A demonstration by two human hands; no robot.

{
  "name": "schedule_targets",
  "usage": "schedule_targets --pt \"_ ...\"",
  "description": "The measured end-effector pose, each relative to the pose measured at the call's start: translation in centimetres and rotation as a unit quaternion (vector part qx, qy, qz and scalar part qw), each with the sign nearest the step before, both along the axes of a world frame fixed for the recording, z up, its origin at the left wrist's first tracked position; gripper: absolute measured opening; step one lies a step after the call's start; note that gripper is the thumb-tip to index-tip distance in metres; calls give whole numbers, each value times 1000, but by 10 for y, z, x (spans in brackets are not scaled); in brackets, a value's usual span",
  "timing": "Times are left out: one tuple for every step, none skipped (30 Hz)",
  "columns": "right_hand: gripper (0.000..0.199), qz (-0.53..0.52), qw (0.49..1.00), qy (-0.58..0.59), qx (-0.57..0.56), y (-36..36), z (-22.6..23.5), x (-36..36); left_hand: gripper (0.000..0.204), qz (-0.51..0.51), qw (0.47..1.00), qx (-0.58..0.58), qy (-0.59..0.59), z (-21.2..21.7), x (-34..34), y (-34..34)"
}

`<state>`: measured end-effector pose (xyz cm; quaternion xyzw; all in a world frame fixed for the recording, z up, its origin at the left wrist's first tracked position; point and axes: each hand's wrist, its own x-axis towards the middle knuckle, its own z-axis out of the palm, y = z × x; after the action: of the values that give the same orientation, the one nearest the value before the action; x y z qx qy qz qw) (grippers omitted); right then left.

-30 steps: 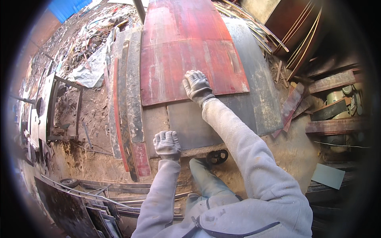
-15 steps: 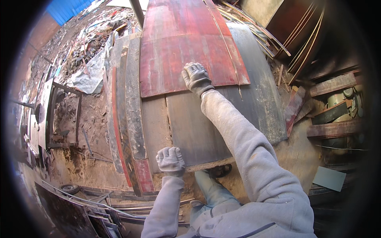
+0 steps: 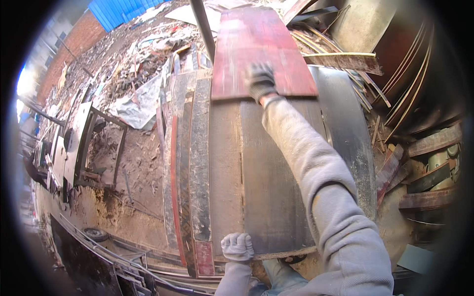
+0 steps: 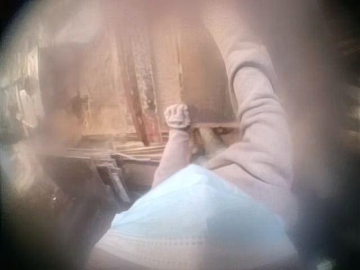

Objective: The person repeatedly picks up large, flat, reddish-brown sheets from a pile, turns them over, and places them onto a separate stack. The person handles the sheets one at a time, inspecting them as they are moved.

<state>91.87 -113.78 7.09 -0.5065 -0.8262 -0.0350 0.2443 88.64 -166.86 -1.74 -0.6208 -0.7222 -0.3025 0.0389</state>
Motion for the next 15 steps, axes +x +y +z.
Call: schedule_targets --pt "44 108 990 36 80 22 24 -15 7 -29 999 26 -1 -4 2 0" --pt "54 105 986 -29 129 28 36 -16 9 -21 999 -4 -24 -6 3 -4" --pt "68 109 976 -83 170 44 59 -12 10 -4 999 -20 -32 -10 5 -3" --pt "74 -3 975 -181 130 54 79 8 11 2 999 -13 -36 -13 4 -5" --pt "86 -76 955 -282 50 58 94 42 12 11 998 -35 -46 -17 5 -4" --pt "97 -141 911 -388 -1 59 110 85 14 9 1000 -9 -29 -18 4 -7" --pt "68 -218 798 -552 -102 56 114 116 14 5 999 -22 -23 -21 4 -6" --pt "74 -292 776 -516 -217 56 120 154 15 8 999 -21 -24 -22 3 -8" --pt "60 -290 765 -536 -207 48 112 187 15 6 1000 22 -20 -24 3 -8" --pt "57 -283 770 -525 -229 44 102 212 15 7 999 -40 -35 -25 3 -9" --pt "55 -279 786 -490 -252 43 95 234 13 8 999 -28 -25 -26 3 -11" --pt "52 -268 809 -444 -277 44 88 248 12 18 1000 -16 -15 -27 5 -14" --pt "50 -256 833 -377 -312 46 81 257 12 15 1000 -2 7 -26 6 -18" --pt "48 -241 855 -291 -357 49 78 263 11 24 1000 -8 5 -27 9 -20" --pt "46 -223 864 -191 -409 50 75 265 12 37 999 -10 -14 -26 10 -25"
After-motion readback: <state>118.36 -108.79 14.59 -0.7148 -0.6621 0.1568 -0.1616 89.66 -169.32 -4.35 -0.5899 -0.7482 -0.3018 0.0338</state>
